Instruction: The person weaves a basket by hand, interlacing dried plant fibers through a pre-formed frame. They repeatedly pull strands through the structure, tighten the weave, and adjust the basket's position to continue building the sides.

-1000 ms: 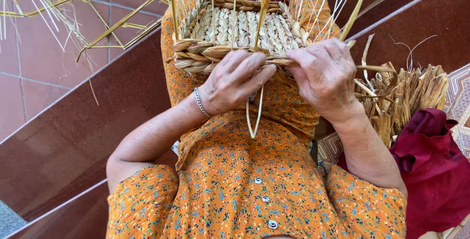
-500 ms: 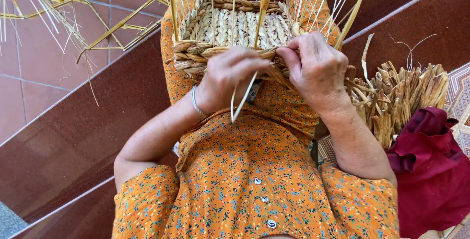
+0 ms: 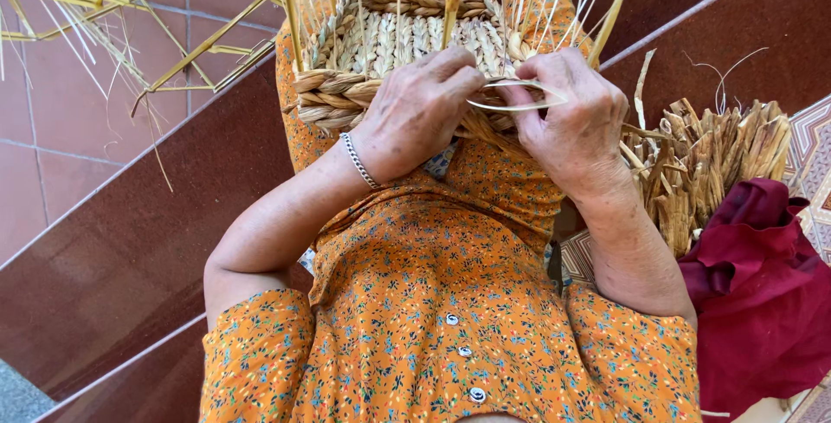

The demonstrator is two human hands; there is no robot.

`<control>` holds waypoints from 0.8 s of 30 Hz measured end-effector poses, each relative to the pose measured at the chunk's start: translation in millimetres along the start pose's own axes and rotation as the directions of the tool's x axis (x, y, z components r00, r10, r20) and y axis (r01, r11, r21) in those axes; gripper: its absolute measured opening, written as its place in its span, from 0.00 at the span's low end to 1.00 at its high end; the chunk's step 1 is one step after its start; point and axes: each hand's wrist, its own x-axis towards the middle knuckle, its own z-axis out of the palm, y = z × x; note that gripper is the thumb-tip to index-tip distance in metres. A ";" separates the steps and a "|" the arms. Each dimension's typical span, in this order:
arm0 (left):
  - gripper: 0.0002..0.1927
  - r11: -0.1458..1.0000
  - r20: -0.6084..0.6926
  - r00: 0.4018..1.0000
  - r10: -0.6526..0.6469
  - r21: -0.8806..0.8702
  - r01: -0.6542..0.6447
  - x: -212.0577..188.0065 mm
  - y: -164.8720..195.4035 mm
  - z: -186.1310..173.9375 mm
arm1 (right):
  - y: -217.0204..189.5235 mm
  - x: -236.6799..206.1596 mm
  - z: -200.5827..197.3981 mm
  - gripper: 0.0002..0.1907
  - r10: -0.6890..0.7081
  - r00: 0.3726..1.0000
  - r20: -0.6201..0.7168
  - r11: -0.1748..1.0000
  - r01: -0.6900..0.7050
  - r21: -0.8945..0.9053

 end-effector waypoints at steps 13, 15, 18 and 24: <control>0.19 0.978 -0.065 0.976 -0.207 0.011 0.208 10.9 7.3 11.2 | -26.6 -31.8 -12.0 0.09 0.084 0.996 0.031 0.996 -0.083 -0.029; 0.26 0.985 -0.139 0.975 -0.174 -0.014 0.173 5.6 12.0 10.5 | -28.2 -35.6 -18.7 0.09 -0.030 0.996 -0.078 0.984 0.016 -0.175; 0.26 0.994 -0.270 0.962 -0.031 0.090 0.057 -1.0 15.3 14.8 | -30.1 -45.4 -24.6 0.12 -0.137 0.980 -0.146 0.978 0.111 -0.174; 0.05 0.922 0.173 0.974 -0.146 0.380 0.071 14.9 7.7 33.5 | -26.4 -63.1 -22.8 0.17 -0.058 0.997 0.049 0.986 0.065 -0.154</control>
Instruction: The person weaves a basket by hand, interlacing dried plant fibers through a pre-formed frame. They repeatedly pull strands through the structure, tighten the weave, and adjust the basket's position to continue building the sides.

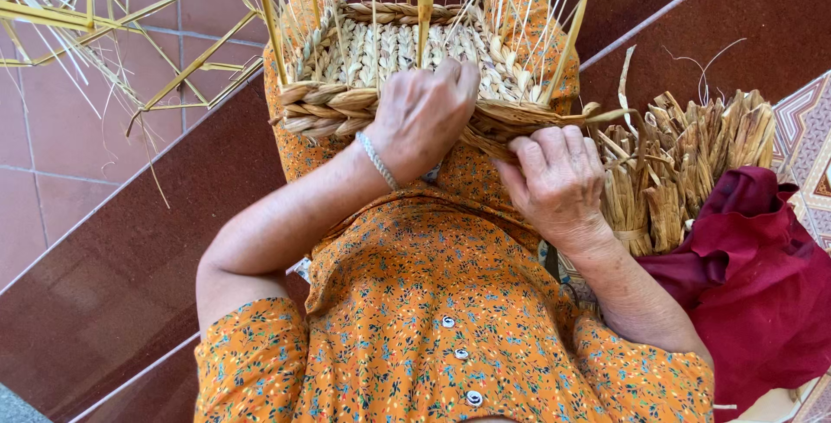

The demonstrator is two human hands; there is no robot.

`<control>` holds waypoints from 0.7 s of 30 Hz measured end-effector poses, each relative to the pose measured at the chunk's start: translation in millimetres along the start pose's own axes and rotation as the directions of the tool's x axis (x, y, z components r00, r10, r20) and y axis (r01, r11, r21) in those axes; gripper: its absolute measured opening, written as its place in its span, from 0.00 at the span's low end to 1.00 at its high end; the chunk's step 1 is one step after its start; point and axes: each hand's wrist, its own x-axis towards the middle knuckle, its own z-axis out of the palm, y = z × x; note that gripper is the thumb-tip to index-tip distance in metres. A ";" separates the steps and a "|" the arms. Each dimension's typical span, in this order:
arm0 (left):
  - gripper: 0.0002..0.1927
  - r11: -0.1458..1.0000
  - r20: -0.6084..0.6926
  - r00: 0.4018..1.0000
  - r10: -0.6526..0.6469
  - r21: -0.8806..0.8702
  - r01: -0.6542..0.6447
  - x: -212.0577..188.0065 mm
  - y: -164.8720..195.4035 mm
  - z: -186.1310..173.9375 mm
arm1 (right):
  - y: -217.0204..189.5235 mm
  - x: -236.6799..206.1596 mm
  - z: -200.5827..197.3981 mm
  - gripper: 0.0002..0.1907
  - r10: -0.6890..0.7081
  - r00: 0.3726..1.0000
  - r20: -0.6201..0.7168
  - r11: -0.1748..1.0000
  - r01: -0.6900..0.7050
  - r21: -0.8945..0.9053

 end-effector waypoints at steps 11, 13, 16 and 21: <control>0.18 0.762 -0.068 0.987 0.144 -0.629 -0.154 -0.3 -23.0 -31.2 | 31.7 27.1 -55.8 0.10 0.166 0.976 0.140 0.919 -0.204 0.338; 0.25 0.745 -0.005 0.974 0.225 -0.644 -0.175 -3.1 -26.5 -38.7 | 25.3 35.7 -51.7 0.06 0.050 0.998 -0.040 0.990 -0.044 0.131; 0.32 0.760 0.026 0.950 0.310 -0.607 -0.232 -3.4 -21.7 -43.2 | 15.7 48.3 -47.0 0.08 -0.292 0.935 -0.199 0.946 0.252 -0.204; 0.26 0.847 0.192 0.939 0.285 -0.508 -0.154 2.7 -14.2 -42.9 | 16.3 61.4 -63.8 0.06 -0.158 0.984 -0.084 0.983 0.149 -0.103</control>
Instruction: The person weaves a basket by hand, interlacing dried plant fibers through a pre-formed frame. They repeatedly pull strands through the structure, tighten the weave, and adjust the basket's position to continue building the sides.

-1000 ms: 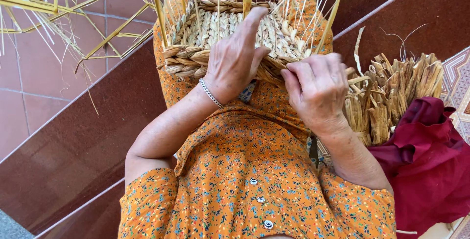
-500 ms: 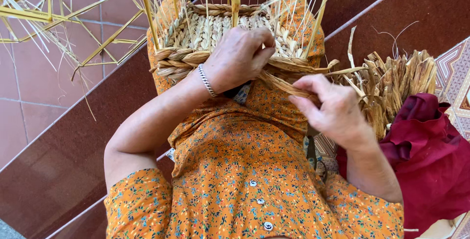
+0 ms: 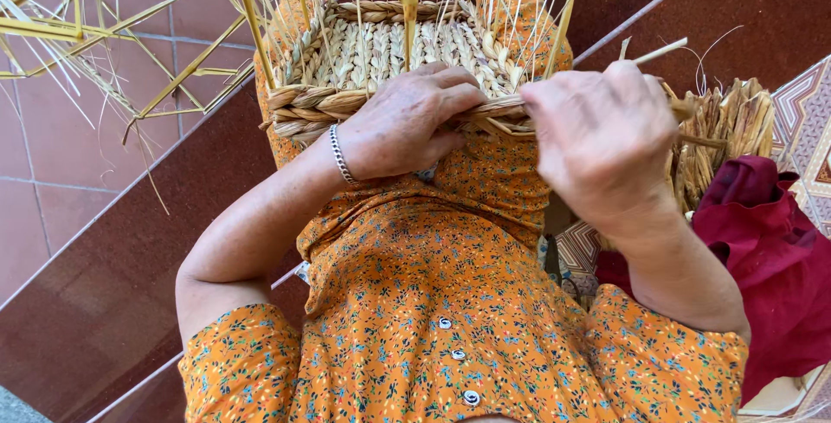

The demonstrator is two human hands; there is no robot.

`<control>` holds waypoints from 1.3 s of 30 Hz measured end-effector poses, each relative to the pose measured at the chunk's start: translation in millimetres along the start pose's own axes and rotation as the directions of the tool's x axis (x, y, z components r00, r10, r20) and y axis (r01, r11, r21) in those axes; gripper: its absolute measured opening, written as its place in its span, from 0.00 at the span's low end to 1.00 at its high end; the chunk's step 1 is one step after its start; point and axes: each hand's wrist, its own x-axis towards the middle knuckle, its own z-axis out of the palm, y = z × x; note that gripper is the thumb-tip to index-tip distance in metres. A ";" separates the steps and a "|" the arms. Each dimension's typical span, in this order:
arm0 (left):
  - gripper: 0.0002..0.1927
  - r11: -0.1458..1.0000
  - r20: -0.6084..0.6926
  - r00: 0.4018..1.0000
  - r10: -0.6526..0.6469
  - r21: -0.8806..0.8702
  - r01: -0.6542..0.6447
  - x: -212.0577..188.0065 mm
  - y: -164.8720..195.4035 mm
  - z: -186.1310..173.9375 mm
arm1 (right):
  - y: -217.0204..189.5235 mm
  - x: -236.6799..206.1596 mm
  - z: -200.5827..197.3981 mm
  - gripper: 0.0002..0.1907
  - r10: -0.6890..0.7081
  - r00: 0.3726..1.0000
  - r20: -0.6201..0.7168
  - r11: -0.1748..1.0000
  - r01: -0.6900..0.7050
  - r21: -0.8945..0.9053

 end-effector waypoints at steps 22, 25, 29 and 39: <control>0.19 0.988 -0.305 0.947 -0.100 -0.146 0.057 7.2 -7.6 20.9 | 56.3 23.4 -1.9 0.11 0.167 0.595 0.786 0.337 -0.784 0.522; 0.12 0.987 -0.294 0.944 -0.148 -0.110 0.120 11.8 -3.6 23.4 | 84.5 16.4 4.6 0.14 -0.050 0.550 0.834 0.059 -0.832 0.552; 0.10 0.997 -0.322 0.945 -0.060 -0.070 0.040 9.2 -3.0 20.8 | 101.6 -5.5 23.1 0.18 -0.076 0.519 0.851 -0.021 -0.854 0.519; 0.11 0.994 -0.330 0.942 -0.053 0.073 0.081 9.8 5.0 29.0 | 106.8 -30.4 41.6 0.17 -0.015 0.603 0.798 -0.151 -0.790 0.594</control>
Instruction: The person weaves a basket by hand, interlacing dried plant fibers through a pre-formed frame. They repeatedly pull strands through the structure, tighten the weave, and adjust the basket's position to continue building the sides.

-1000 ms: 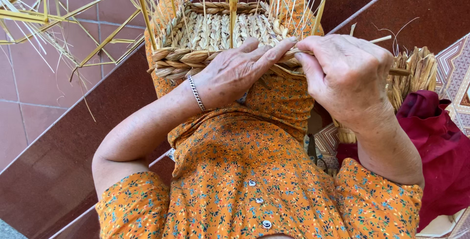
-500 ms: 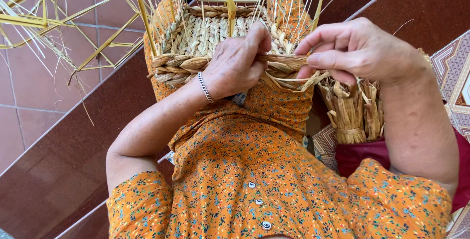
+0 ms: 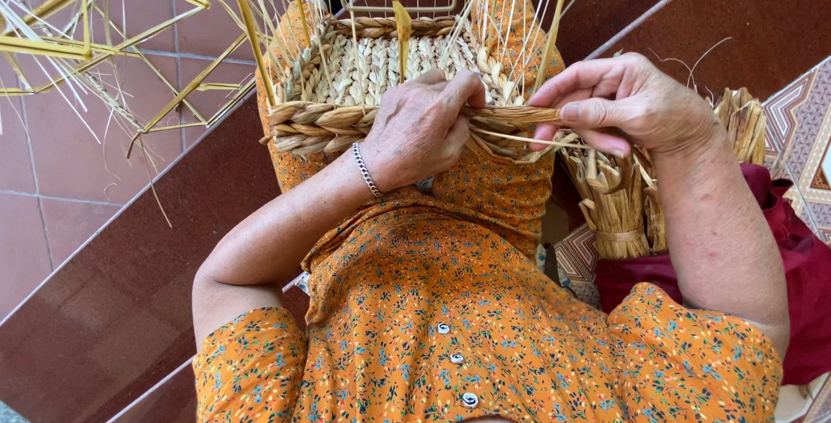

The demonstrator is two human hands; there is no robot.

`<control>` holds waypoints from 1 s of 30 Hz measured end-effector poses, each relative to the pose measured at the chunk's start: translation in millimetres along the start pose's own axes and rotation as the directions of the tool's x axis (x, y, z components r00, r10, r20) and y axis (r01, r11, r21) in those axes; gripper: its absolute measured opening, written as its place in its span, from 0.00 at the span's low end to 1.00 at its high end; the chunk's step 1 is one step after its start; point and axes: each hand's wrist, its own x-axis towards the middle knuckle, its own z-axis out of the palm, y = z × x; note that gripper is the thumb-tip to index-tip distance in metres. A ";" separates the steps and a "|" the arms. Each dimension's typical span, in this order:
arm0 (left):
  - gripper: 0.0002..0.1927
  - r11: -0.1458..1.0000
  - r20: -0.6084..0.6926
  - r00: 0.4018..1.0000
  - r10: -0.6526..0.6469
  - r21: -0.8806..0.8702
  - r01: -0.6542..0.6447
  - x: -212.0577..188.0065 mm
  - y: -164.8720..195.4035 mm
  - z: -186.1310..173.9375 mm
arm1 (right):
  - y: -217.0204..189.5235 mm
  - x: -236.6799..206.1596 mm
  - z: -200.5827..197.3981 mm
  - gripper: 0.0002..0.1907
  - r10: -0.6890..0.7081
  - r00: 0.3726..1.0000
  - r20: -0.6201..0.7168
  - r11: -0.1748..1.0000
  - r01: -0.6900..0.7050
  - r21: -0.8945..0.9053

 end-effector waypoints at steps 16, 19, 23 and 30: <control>0.06 0.995 -0.178 0.982 0.056 -0.075 -0.071 -7.5 0.4 -8.6 | 8.0 -5.4 18.1 0.12 -0.264 0.953 -0.151 0.845 0.153 -0.512; 0.09 0.993 -0.122 0.990 0.076 -0.081 -0.086 -11.1 -1.0 -16.2 | 8.2 -11.0 45.6 0.18 -0.583 0.811 -0.052 0.273 0.135 -0.952; 0.11 0.977 -0.073 0.976 0.205 0.074 -0.200 -12.4 -1.1 -16.5 | 20.9 13.5 78.7 0.21 -0.722 0.663 -0.199 0.249 -0.019 -0.968; 0.14 0.997 -0.073 0.996 0.059 -0.043 -0.062 -7.3 -18.5 -2.8 | 51.4 20.5 80.9 0.23 -0.771 0.616 -0.161 0.155 -0.064 -0.986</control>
